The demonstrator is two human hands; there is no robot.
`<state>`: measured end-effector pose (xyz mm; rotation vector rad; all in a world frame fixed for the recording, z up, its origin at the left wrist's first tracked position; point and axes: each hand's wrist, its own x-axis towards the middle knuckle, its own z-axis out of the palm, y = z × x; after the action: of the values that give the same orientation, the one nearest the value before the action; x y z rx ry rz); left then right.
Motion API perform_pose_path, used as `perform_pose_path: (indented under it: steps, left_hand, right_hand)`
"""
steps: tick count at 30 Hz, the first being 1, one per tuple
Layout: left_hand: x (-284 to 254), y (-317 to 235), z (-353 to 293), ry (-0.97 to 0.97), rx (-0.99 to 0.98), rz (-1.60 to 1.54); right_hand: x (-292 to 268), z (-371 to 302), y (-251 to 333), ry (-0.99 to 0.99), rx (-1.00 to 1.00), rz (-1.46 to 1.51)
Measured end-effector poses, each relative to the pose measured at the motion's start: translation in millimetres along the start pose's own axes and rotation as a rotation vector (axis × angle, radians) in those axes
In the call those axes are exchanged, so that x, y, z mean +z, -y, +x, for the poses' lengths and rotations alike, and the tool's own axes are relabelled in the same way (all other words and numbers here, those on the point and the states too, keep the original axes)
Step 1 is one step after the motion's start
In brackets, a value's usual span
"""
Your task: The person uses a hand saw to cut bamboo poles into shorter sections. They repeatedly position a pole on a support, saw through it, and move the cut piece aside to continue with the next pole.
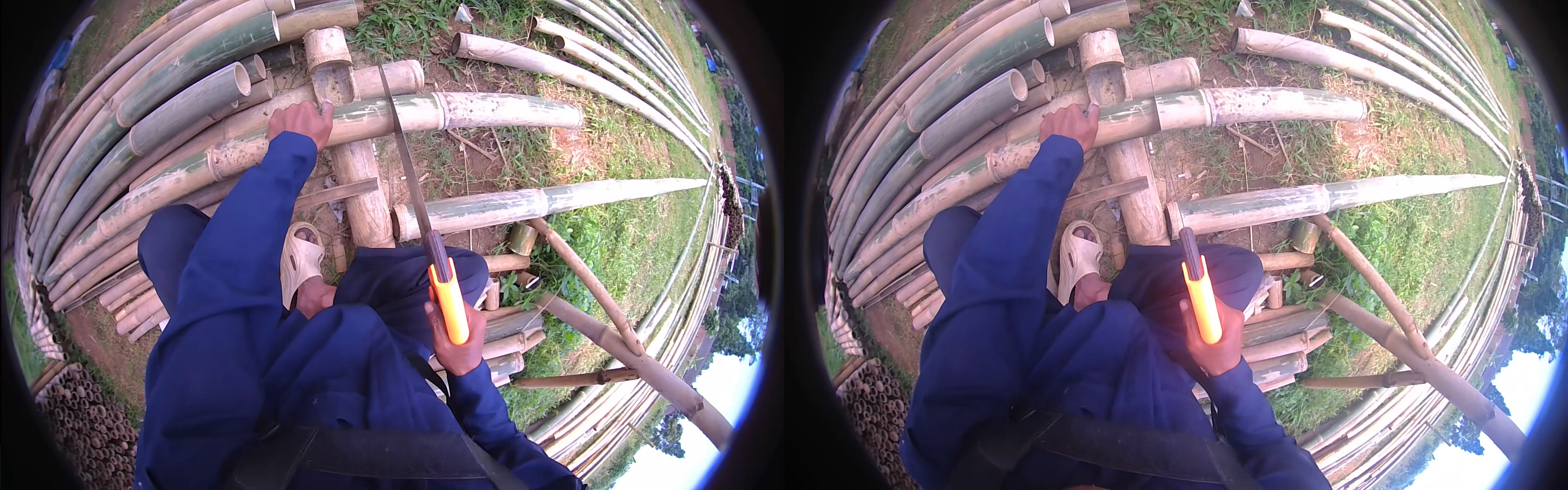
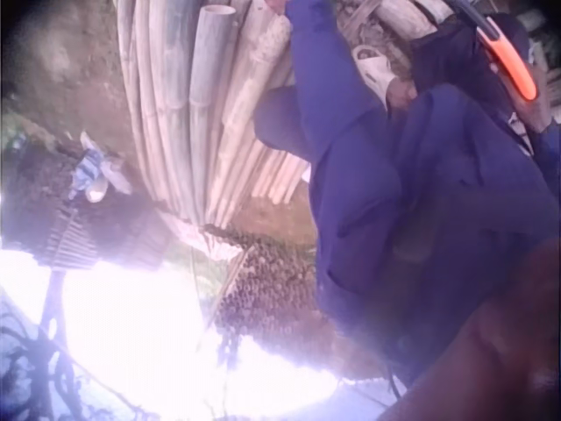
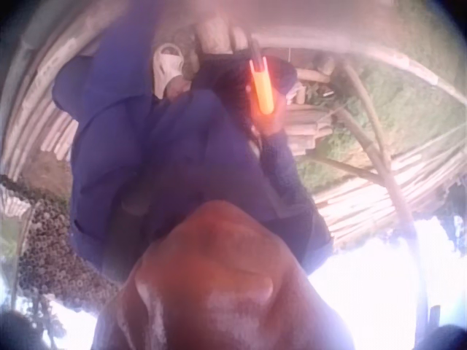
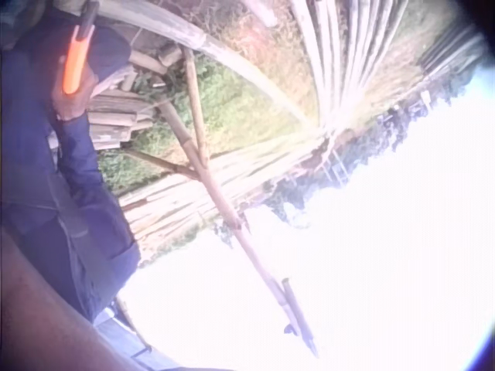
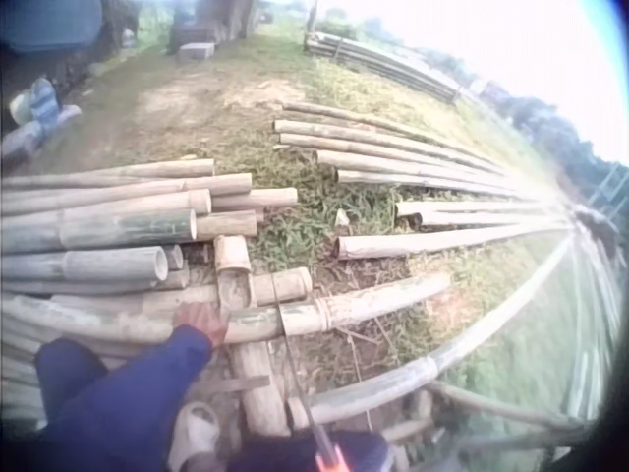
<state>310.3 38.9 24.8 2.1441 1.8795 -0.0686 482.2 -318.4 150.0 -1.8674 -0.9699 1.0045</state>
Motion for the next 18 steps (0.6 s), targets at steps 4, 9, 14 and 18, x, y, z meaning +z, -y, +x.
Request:
perform_pose_path:
  steps: [4,9,14,18]
  left_hand:
    - [7.2,1.3,4.1,-0.027,0.038,-0.015]
    - [2.7,7.8,8.1,-0.050,0.008,-0.030]
    - [6.9,2.1,-1.6,-0.029,-0.001,-0.015]
    - [4.5,-3.6,7.6,0.015,0.029,-0.047]
  right_hand:
    - [58.2,126.1,-7.7,-0.084,-0.180,0.055]
    - [31.5,60.8,-0.2,-0.045,-0.076,0.019]
    - [0.1,-8.6,10.5,-0.047,-0.084,-0.044]
    - [64.7,113.7,-14.6,-0.147,-0.109,0.044]
